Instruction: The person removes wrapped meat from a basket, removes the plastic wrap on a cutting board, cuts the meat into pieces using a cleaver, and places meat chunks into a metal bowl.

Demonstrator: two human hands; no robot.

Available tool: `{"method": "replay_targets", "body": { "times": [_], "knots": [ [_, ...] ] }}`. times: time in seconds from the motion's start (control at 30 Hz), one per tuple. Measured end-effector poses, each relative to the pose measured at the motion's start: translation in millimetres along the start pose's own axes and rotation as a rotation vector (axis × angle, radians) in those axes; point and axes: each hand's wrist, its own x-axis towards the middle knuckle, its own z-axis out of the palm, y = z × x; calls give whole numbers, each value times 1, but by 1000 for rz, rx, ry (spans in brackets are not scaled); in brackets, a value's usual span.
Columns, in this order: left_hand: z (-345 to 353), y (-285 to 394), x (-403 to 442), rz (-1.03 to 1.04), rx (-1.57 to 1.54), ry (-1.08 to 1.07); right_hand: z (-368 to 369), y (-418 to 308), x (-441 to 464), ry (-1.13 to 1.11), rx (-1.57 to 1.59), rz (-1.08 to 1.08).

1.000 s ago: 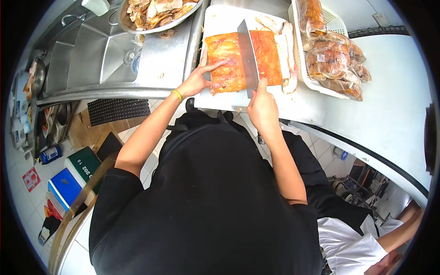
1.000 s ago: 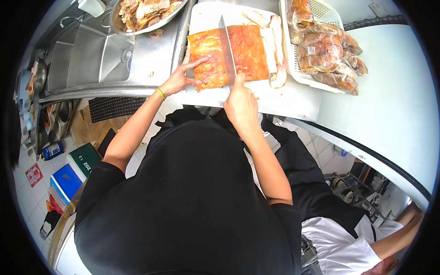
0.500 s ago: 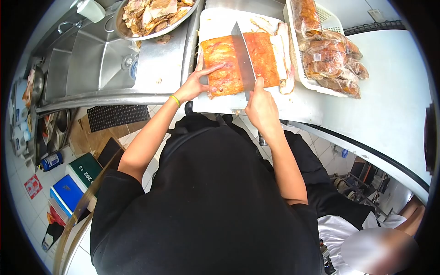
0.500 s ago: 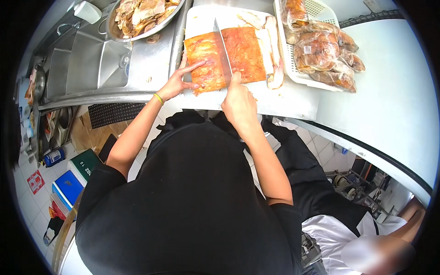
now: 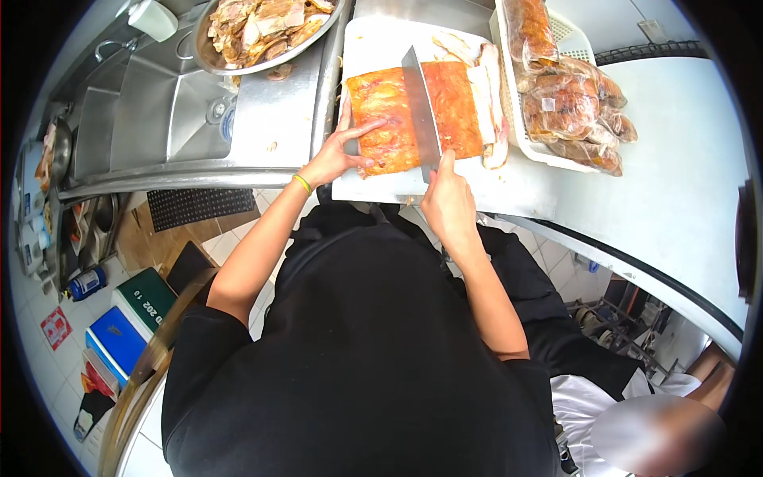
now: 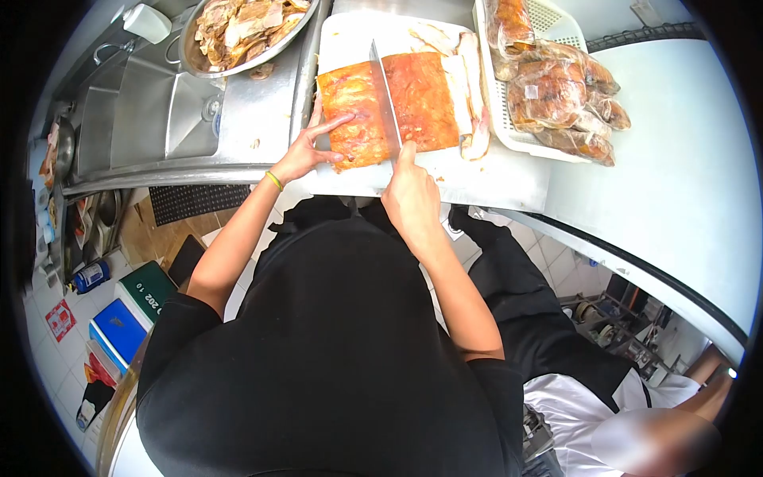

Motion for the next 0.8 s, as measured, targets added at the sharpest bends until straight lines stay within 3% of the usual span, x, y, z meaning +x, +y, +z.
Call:
{"method": "replay_targets", "body": {
  "times": [0.37,0.7,0.8],
  "knots": [
    [-3,-2,0,20,21,-19,-24,-13,15,-50,-76,-43],
    [0,0,-2,33,-5,-4,-4,-7,3,-30,-67,24],
    [-1,5,4,73,127,135,0,-2,2,-45,-61,56]
  ]
}}
